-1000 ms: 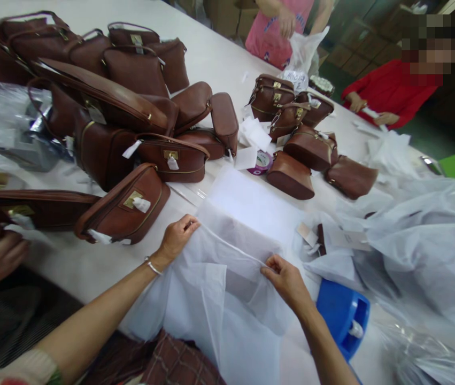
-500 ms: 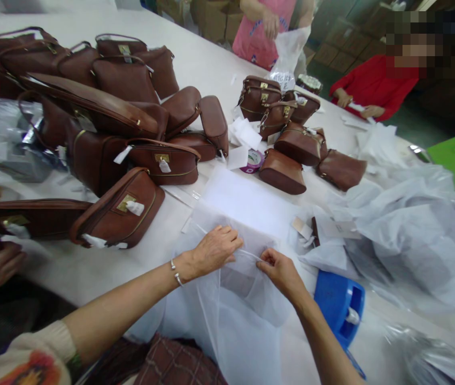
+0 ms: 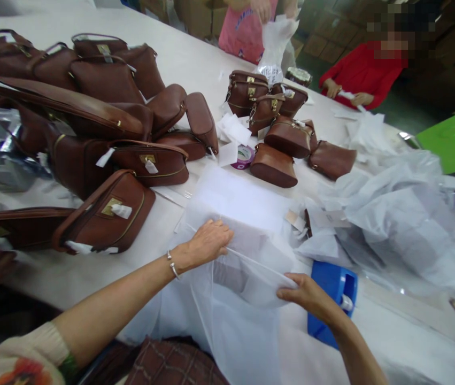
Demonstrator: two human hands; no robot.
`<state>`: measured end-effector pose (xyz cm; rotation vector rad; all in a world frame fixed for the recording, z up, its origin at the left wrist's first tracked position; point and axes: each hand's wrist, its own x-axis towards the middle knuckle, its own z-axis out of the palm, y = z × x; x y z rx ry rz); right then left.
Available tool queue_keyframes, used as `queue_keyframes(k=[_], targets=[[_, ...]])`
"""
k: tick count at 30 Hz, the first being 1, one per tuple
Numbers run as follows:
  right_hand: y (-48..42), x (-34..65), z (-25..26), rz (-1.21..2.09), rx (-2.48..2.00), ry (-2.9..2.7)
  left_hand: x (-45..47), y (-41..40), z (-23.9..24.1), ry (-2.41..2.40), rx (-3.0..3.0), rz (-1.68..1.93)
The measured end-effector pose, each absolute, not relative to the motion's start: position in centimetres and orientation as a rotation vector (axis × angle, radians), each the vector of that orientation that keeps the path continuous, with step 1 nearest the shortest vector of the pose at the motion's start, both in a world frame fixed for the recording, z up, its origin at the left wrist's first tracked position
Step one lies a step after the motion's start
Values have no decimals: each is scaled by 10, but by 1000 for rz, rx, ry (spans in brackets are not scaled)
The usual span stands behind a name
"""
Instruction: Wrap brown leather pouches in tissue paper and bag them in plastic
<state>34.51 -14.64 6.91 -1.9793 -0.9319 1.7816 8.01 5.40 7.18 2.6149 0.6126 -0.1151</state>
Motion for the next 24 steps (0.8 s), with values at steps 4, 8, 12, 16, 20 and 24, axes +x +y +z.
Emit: queue_keyframes(k=[4,8,12,16,20,24], targets=[[-171,338,48,1538,-1889,-526,80,58,69,594,2597,-138],[-178,312,17,1218,-1792,-171,81,65,67,571,2551,-169],[-175,303,1,905,-1886,-166,81,65,68,561,2555,-160],[-170,299,22,378,-2088,-204,83,62,66,594,2586,-150],[-148,257,56,-24,-1937,-1150,84,62,64,607,2597,-131],[-109,204,51,157,-1571,-1799,83,62,64,614,2591,-103]])
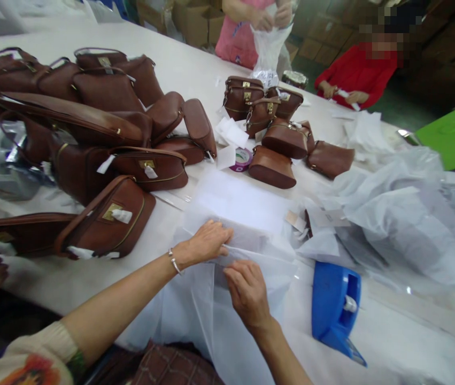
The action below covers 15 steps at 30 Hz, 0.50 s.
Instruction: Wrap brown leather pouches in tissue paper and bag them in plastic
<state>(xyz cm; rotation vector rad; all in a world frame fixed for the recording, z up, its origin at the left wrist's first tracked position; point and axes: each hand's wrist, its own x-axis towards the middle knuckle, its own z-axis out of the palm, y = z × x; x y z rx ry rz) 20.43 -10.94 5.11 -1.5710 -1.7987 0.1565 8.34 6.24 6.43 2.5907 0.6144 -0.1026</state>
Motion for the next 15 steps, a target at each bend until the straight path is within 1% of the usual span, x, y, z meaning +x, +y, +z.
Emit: queue_keyframes(k=[6,11,13,15], targets=[[-93,190,6,16,-1668,-1785,80,69,56,596,2571,-56],[-99,190,0,-20,-1752,-1848,64,85,65,796,2589,-7],[-100,188,-1,-41,-1788,-1872,55,81,71,967,2631,94],[-100,187,-4,-50,-1802,-1893,49,63,73,980,2665,234]])
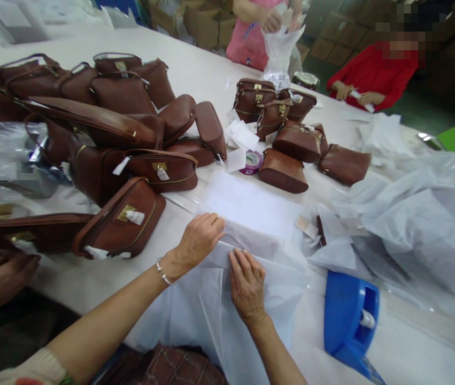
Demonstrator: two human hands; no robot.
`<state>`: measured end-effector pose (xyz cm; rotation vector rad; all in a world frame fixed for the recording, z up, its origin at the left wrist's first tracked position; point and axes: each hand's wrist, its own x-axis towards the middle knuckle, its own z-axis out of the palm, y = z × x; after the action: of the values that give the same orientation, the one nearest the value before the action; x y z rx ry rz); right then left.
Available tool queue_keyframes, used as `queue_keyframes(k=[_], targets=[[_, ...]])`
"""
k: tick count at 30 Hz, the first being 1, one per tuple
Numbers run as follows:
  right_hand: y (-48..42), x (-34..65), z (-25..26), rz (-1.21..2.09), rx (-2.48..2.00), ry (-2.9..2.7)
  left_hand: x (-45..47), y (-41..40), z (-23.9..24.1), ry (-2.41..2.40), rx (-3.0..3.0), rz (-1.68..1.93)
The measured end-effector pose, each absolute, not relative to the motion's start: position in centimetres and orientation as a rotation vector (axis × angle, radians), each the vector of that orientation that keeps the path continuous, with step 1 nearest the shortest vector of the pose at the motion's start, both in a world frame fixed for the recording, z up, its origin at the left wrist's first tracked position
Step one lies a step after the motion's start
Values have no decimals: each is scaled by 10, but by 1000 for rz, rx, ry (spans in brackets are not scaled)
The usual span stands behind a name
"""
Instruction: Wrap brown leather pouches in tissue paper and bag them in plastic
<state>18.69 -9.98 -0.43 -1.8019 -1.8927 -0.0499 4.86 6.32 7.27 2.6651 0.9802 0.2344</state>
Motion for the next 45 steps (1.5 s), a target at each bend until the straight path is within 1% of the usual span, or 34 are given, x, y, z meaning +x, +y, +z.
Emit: queue_keyframes(k=[4,8,12,16,20,22,24,27,29,32,35,37,40,45], targets=[[-99,188,-12,-16,-1749,-1886,49,5,54,571,2611,437],[-98,193,-9,70,-1705,-1884,52,-30,27,661,2453,698],[-94,201,0,230,-1652,-1834,50,-31,10,704,2414,781],[-85,210,10,429,-1566,-1550,52,-29,5,725,2552,729],[-102,231,33,426,-1638,-1312,60,-30,15,793,2737,514],[-134,254,47,402,-1763,-1108,62,-31,22,821,2800,425],[-183,284,59,355,-1918,-759,63,-31,27,825,2850,398],[-266,328,71,231,-2052,-220,64,-32,27,838,2876,438],[-309,348,74,197,-2089,-48,65,-33,25,846,2870,468],[-337,361,70,334,-2078,-4,67,-34,22,843,2888,485],[-331,367,59,541,-1988,-9,68,-35,22,855,2923,488],[-322,371,52,622,-1944,-10,69,-36,23,874,2938,472],[-313,377,45,656,-1901,-17,69,-37,24,896,2947,451],[-312,380,40,584,-1858,-15,71,-40,25,903,2919,488]])
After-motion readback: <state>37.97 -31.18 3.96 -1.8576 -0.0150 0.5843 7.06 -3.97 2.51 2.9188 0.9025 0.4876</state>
